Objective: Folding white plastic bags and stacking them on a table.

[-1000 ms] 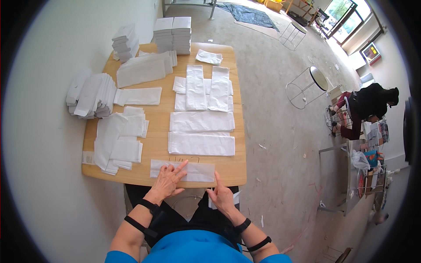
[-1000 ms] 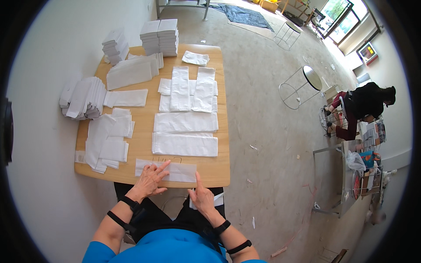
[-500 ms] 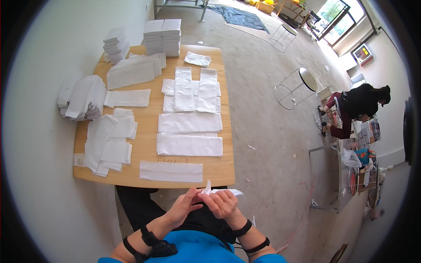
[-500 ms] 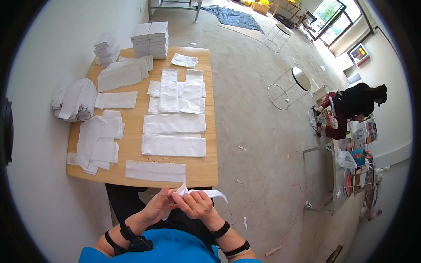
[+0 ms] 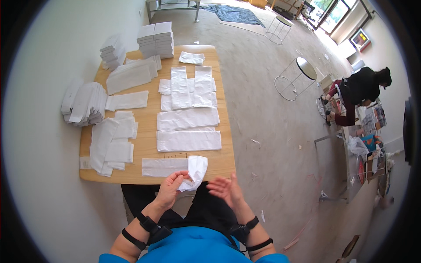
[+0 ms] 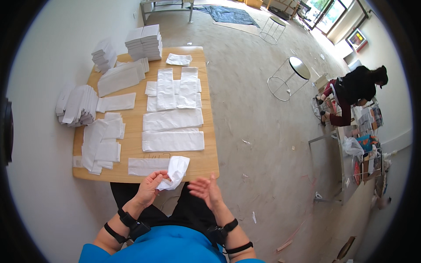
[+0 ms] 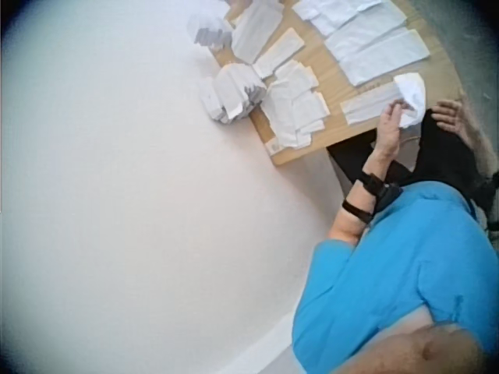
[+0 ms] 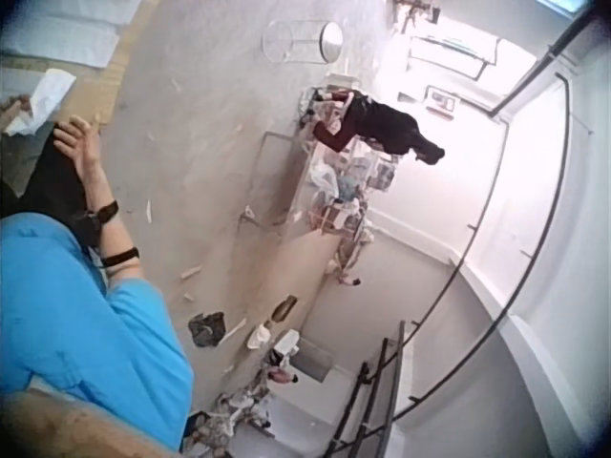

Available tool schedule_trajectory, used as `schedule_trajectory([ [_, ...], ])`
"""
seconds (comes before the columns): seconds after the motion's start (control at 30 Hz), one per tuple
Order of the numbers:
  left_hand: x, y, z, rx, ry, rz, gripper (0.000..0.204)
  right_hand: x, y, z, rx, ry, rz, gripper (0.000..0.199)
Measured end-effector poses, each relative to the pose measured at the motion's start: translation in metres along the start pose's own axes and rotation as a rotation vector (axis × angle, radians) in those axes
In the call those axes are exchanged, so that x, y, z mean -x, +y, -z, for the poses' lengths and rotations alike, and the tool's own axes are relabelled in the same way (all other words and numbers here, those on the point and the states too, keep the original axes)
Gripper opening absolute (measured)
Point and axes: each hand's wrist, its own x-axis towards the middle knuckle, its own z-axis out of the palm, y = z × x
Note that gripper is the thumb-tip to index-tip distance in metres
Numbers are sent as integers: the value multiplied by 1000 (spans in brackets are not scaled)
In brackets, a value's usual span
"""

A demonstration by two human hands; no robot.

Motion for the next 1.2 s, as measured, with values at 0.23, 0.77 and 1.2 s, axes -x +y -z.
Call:
schedule_trajectory([
  [0.23,31,54,-21,-747,-418,-256,33,-28,22,-36,-641,-537,-301,77],
  [0.77,-11,-31,49,-128,344,-151,49,-32,23,26,-648,-10,97,23],
  [1.2,-43,-7,67,-1269,515,-610,42,-71,7,17,599,346,388,19],
])
